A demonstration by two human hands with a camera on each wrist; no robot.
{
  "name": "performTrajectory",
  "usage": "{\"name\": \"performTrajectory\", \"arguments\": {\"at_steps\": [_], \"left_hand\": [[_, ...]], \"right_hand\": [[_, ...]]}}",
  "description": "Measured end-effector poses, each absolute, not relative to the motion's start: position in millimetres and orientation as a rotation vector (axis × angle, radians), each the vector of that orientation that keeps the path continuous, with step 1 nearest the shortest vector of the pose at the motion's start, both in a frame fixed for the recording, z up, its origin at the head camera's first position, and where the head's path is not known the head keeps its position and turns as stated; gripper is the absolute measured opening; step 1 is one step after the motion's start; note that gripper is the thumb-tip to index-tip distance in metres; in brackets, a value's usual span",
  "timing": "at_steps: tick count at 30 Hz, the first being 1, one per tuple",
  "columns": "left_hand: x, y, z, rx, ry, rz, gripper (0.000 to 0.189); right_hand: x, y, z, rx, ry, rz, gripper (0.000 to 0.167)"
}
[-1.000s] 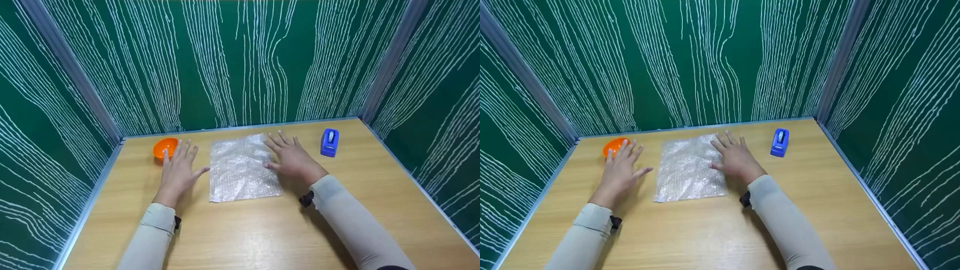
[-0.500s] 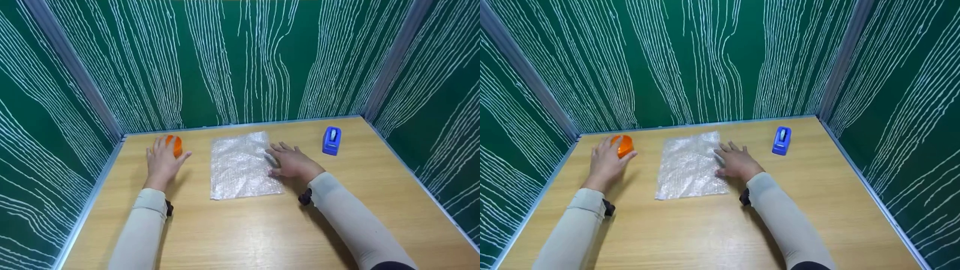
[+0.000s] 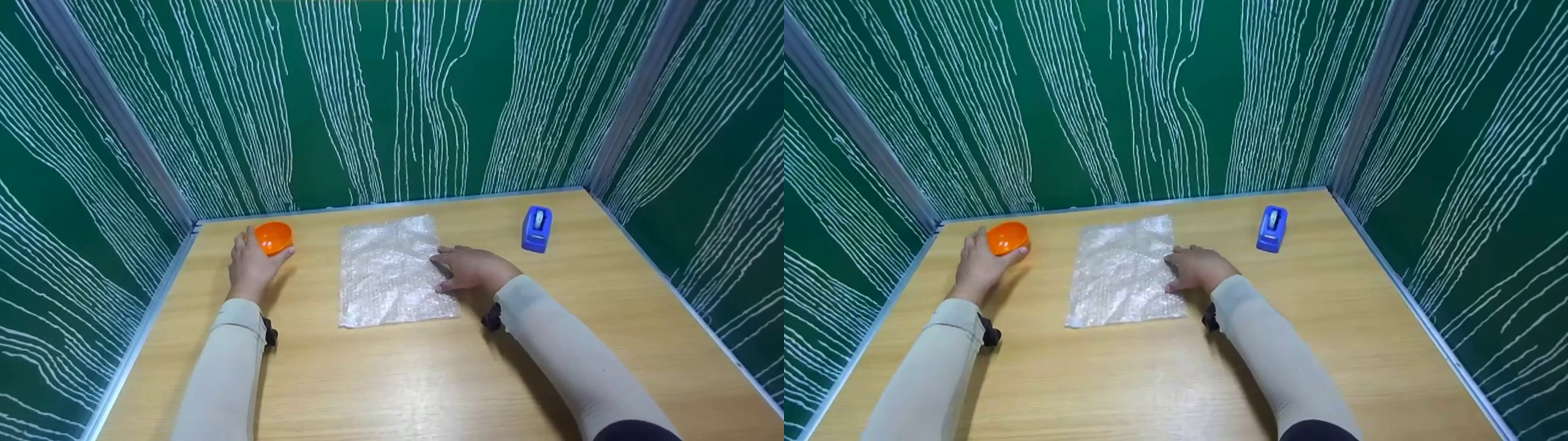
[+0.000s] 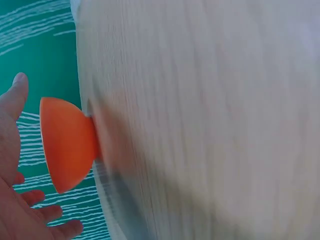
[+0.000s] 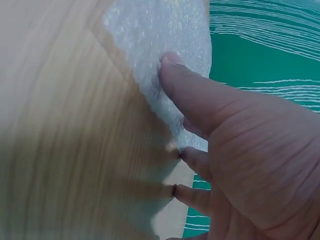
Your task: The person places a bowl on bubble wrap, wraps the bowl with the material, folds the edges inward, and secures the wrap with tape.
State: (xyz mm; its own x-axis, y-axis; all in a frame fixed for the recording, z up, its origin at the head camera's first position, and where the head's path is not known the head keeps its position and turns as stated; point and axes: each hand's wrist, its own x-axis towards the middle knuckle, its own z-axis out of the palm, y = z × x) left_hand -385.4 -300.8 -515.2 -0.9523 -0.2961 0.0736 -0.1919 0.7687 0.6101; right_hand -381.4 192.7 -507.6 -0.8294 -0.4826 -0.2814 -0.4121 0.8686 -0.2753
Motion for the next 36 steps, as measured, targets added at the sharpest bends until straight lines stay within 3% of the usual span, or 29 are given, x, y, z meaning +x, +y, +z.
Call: {"name": "performTrajectory", "arguments": {"at_steps": [18, 36], "left_hand": [[-394.5, -315.5, -515.9, 0.495, -2.786, -1.230, 0.145], [-393.2, -304.0, -506.9, 0.567, -2.729, -1.327, 0.134]], "right_hand": [[-377.6, 184.2, -501.8, -0.596, 2.701, -0.298, 0.075], [-381.2, 183.9, -501.7, -0.667, 2.709, -0.200, 0.077]]}}
